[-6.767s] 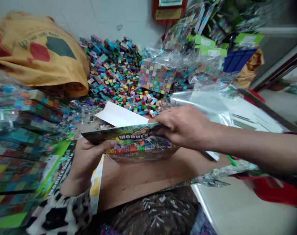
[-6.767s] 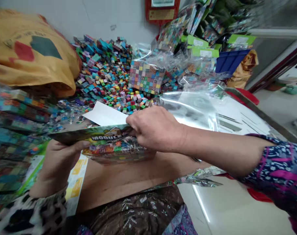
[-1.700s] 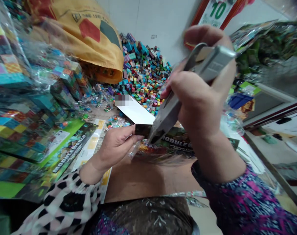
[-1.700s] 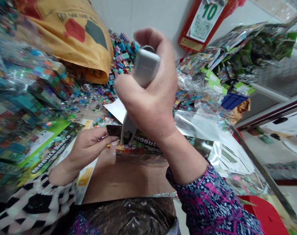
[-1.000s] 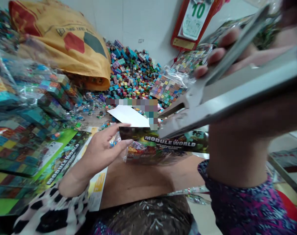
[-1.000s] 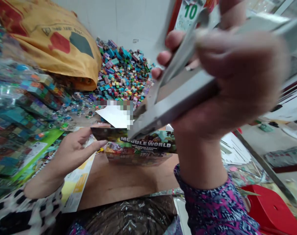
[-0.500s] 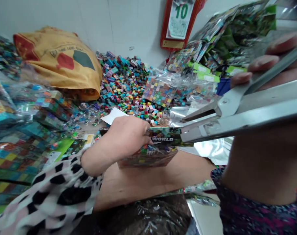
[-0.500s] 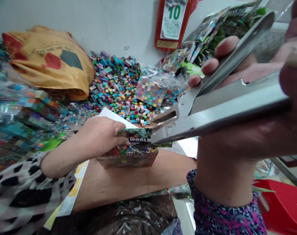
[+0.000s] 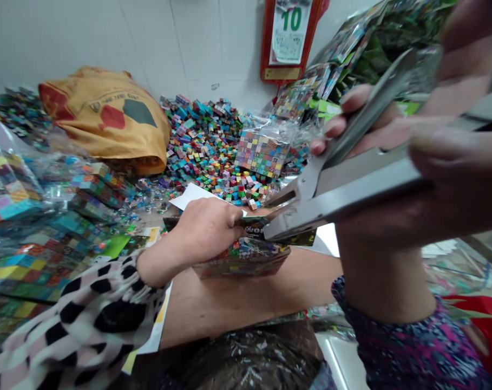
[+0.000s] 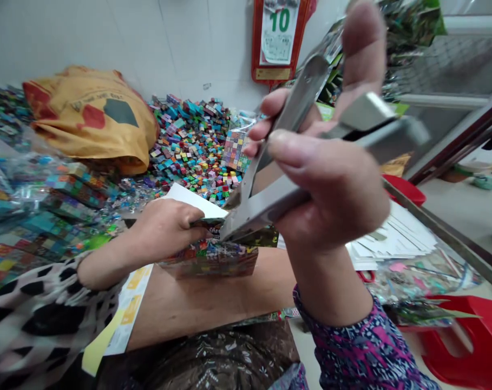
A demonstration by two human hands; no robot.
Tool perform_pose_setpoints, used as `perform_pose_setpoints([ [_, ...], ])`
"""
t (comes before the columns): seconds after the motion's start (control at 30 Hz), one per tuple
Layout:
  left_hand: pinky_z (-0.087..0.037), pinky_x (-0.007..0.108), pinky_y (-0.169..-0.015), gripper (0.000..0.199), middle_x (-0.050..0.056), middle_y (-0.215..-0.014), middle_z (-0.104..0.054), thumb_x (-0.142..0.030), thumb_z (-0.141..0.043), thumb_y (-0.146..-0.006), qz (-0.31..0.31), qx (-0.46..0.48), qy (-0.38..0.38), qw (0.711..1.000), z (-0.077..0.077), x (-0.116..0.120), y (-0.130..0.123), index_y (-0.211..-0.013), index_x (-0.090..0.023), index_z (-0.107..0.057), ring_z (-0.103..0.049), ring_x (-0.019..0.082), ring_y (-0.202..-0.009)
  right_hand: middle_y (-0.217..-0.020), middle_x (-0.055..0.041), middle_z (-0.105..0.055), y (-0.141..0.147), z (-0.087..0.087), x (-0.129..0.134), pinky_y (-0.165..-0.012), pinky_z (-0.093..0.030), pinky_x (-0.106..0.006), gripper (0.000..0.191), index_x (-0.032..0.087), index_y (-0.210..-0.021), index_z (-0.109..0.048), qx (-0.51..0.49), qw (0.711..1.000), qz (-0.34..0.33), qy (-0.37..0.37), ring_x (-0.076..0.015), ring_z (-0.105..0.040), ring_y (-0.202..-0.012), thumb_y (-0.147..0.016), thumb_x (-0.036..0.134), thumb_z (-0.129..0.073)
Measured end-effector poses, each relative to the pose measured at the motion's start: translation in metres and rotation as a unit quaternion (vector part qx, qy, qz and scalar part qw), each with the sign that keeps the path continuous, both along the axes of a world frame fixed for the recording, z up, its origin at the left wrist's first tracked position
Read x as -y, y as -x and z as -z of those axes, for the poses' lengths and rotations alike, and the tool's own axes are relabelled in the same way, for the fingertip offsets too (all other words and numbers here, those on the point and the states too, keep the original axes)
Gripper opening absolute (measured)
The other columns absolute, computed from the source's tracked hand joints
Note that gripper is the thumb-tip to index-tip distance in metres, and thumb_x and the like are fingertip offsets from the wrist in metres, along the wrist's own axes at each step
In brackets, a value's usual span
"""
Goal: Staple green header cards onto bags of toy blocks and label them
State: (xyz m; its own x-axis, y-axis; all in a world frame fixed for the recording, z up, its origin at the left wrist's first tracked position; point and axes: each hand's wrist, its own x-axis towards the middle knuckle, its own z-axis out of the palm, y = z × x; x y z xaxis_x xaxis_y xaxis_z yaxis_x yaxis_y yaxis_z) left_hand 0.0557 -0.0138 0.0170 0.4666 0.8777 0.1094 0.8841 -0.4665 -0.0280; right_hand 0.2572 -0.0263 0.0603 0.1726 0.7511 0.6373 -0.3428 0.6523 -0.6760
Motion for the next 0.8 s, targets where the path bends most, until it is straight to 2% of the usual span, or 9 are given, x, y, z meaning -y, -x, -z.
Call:
perform_pose_setpoints([
  [0.07,-0.022,0.031,-0.054,0.02,0.003,-0.067,-0.067,-0.034,-0.058,-0.083,0.006,0.005,0.008,1.0,-0.001,0.001,-0.001,-0.072,-0.024,-0.072,-0.057,0.02,-0.063,-0.085,0.0029,-0.062,0.014,-0.004,0.0,-0.071,-0.057,-0.036,0.062,0.039,-0.111,-0.061,-0.02,1.0,-0.015,-0.007,-0.0202,-0.061,-0.076,-0.052,0.019,-0.064],
  [0.13,-0.021,0.031,-0.053,0.019,0.003,-0.066,-0.065,-0.029,-0.055,-0.082,0.021,0.016,0.019,0.999,-0.002,0.002,0.001,-0.071,-0.024,-0.07,-0.054,0.019,-0.06,-0.08,0.0028,-0.06,0.024,-0.004,-0.002,-0.067,-0.054,-0.038,0.064,0.036,-0.108,-0.06,-0.011,0.999,-0.043,0.003,-0.02,-0.057,-0.07,-0.047,0.018,-0.064],
  [0.23,-0.022,0.031,-0.052,0.014,0.001,-0.062,-0.061,-0.019,-0.052,-0.077,0.054,0.036,0.043,0.997,0.0,0.001,0.007,-0.071,-0.023,-0.065,-0.049,0.017,-0.055,-0.08,0.0024,-0.061,0.032,0.003,-0.007,-0.069,-0.053,-0.041,0.063,0.037,-0.109,-0.061,0.019,0.998,-0.057,-0.008,-0.0213,-0.057,-0.071,-0.048,0.022,-0.066],
  [0.33,-0.022,0.031,-0.05,0.011,0.001,-0.061,-0.058,-0.016,-0.053,-0.073,0.061,0.055,0.045,0.996,0.002,0.001,0.011,-0.07,-0.023,-0.061,-0.049,0.017,-0.054,-0.082,0.0011,-0.061,0.037,0.01,-0.013,-0.071,-0.052,-0.043,0.06,0.035,-0.112,-0.061,0.037,0.998,-0.053,-0.016,-0.0223,-0.059,-0.074,-0.053,0.026,-0.068],
  [0.47,-0.024,0.031,-0.052,0.011,0.002,-0.062,-0.06,-0.015,-0.053,-0.071,0.039,0.075,0.045,0.995,0.001,0.001,0.01,-0.073,-0.022,-0.061,-0.052,0.018,-0.057,-0.084,0.0021,-0.063,0.046,0.017,-0.023,-0.065,-0.05,-0.038,0.067,0.032,-0.118,-0.054,0.042,0.996,-0.073,-0.001,-0.0205,-0.058,-0.07,-0.053,0.025,-0.071],
  [0.6,-0.025,0.032,-0.053,0.009,0.002,-0.064,-0.059,-0.016,-0.052,-0.071,0.056,0.095,0.057,0.992,0.001,0.0,0.011,-0.073,-0.022,-0.059,-0.052,0.019,-0.059,-0.081,0.0039,-0.062,0.055,0.027,-0.03,-0.061,-0.048,-0.033,0.076,0.027,-0.126,-0.048,0.046,0.994,-0.096,0.019,-0.0168,-0.058,-0.066,-0.054,0.023,-0.074],
  [0.7,-0.025,0.032,-0.053,0.01,0.001,-0.065,-0.059,-0.016,-0.052,-0.071,0.079,0.122,0.057,0.988,0.004,-0.001,0.014,-0.075,-0.022,-0.058,-0.051,0.018,-0.059,-0.082,0.0051,-0.062,0.057,0.032,-0.031,-0.06,-0.048,-0.033,0.077,0.03,-0.127,-0.049,0.074,0.992,-0.094,0.024,-0.0167,-0.058,-0.067,-0.055,0.025,-0.076],
  [0.8,-0.024,0.032,-0.053,0.011,0.0,-0.062,-0.056,-0.015,-0.052,-0.071,0.09,0.137,0.058,0.985,0.006,-0.002,0.016,-0.075,-0.022,-0.058,-0.048,0.017,-0.057,-0.083,0.005,-0.063,0.056,0.029,-0.029,-0.061,-0.049,-0.034,0.074,0.033,-0.125,-0.053,0.092,0.991,-0.089,0.029,-0.0176,-0.059,-0.069,-0.055,0.025,-0.074],
])
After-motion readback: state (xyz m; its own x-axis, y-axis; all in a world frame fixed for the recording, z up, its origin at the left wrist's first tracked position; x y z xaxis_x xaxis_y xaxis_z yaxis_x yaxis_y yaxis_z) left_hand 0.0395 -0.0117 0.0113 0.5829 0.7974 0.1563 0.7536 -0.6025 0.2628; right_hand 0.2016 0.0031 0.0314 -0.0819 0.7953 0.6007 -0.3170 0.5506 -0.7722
